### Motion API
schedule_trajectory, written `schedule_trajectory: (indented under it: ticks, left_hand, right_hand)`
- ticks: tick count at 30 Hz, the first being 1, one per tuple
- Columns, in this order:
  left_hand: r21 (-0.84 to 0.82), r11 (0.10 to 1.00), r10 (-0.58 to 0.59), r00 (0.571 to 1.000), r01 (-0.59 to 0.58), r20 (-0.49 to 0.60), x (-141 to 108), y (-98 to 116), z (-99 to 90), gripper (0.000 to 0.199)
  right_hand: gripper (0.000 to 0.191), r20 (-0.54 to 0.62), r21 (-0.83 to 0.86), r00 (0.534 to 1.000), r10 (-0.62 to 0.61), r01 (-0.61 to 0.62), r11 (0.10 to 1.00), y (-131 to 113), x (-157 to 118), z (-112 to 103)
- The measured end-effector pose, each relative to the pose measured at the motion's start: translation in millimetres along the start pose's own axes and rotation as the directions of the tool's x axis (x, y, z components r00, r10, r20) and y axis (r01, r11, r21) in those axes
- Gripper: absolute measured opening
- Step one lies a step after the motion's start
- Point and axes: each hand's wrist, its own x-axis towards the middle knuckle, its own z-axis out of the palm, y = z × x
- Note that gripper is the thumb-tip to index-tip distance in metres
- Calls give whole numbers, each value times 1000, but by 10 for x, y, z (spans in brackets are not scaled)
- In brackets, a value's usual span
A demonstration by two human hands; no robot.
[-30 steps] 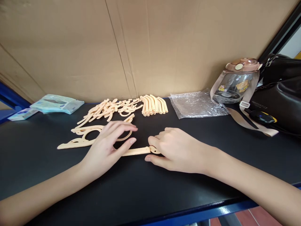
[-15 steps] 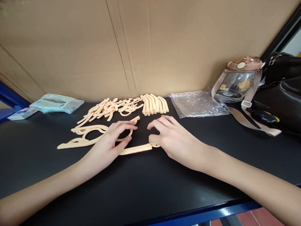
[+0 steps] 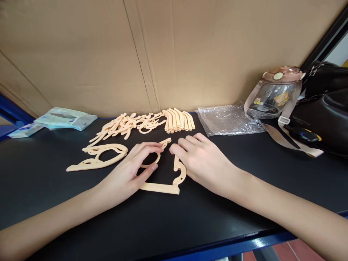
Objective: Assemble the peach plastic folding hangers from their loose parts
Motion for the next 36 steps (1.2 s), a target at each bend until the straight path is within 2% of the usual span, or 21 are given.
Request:
schedule_trajectory:
  ticks: [4, 9, 13, 17, 20, 24, 30, 33, 36]
  left_hand:
    - [30, 999, 17, 1000, -16, -6, -5, 0, 8, 28]
    - [49, 999, -8, 1000, 9, -28, 8, -2, 37, 26]
    - [69, 995, -60, 996, 65, -66, 25, 2, 35, 20]
    - [123, 989, -73, 996, 80, -57, 37, -4, 20, 18]
    - [141, 986, -86, 995, 93, -58, 30, -16, 10, 22]
    - [123, 987, -94, 994, 101, -63, 21, -19, -10, 35]
    - [-3, 997, -83, 995, 82, -49, 26, -29, -23, 37]
    - [-14, 1000, -5, 1000, 5, -8, 19, -42, -10, 49]
    - [-1, 994, 108, 994, -109, 34, 10, -35, 4, 55]
  right_hand:
    - [29, 33, 6, 997, -67, 67, 998, -15, -33, 12]
    - [34, 70, 250, 976, -204, 181, 951, -86, -43, 0]
    - [17, 109, 356, 970, -215, 164, 920, -191, -40, -94]
    - [29, 119, 388, 970, -210, 149, 909, -254, -38, -144]
    - [19, 149, 396, 966, -211, 137, 908, -269, -32, -164]
    - [2, 170, 371, 960, -222, 146, 917, -275, -33, -189]
    - [24, 139, 238, 972, -191, 154, 959, -158, -84, -98]
    - [35, 113, 148, 985, -133, 116, 982, -39, -84, -1]
    - [32, 91, 44, 995, -40, 36, 998, 46, -50, 58]
